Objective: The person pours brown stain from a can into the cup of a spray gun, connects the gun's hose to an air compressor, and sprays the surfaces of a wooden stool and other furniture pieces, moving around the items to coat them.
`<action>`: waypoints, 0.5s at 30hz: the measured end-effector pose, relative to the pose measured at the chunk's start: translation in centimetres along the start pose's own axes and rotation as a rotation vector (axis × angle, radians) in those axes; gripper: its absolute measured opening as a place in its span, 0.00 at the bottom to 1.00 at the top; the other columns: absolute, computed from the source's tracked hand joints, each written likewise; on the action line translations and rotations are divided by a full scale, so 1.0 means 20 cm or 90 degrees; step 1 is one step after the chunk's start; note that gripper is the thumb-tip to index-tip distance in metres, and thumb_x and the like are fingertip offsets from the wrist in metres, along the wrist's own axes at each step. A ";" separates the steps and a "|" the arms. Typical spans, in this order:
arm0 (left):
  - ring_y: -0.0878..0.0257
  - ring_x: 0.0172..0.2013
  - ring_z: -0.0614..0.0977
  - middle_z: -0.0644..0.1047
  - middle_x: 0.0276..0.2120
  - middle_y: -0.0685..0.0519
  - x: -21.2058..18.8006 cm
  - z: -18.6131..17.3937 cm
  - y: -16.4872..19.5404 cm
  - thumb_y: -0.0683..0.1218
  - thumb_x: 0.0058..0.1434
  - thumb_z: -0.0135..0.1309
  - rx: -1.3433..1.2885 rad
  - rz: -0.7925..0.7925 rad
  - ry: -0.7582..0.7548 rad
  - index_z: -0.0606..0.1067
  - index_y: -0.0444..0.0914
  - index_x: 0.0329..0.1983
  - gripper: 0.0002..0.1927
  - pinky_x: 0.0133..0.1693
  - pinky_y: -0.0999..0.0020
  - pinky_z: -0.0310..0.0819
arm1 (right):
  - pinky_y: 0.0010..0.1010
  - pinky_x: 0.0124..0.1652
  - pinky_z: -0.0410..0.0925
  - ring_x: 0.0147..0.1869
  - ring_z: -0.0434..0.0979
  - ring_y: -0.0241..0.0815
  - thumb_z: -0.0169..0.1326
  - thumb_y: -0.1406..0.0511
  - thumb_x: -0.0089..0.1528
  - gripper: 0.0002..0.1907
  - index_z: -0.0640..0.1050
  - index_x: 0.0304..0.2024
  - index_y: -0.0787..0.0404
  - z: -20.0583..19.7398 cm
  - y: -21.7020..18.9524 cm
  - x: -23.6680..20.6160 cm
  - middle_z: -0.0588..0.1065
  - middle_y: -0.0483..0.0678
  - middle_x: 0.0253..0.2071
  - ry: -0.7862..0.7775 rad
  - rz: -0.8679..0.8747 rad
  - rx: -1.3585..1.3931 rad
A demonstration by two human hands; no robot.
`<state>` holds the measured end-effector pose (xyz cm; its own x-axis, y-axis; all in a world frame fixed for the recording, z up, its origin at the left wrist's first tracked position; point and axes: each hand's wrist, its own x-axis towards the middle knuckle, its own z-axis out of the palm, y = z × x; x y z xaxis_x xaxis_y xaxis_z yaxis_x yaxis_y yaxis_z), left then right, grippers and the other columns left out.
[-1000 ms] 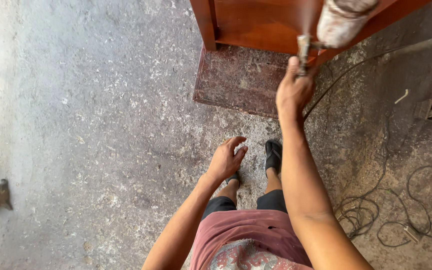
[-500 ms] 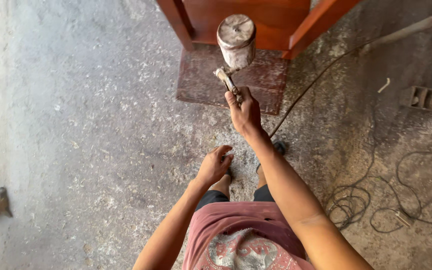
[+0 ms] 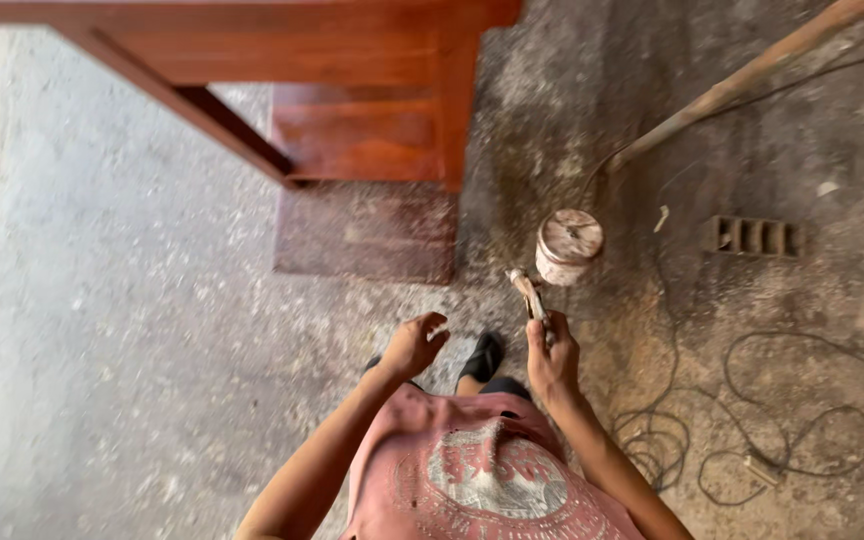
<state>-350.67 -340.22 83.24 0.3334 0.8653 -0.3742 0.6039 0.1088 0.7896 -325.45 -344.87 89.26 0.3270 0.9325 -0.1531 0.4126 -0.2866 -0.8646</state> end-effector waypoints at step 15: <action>0.45 0.54 0.77 0.81 0.45 0.49 1.37 0.59 0.88 0.50 0.56 0.57 0.240 0.222 -0.046 0.82 0.49 0.42 0.11 0.57 0.44 0.66 | 0.26 0.30 0.63 0.32 0.72 0.38 0.43 0.38 0.71 0.41 0.67 0.65 0.67 -0.92 -1.17 1.17 0.76 0.54 0.49 -0.020 -0.280 0.460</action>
<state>-322.35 -320.31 81.09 0.6030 0.7809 -0.1634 0.6624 -0.3759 0.6480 -311.90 -320.45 114.64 0.2354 0.9352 0.2644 -0.1523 0.3041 -0.9404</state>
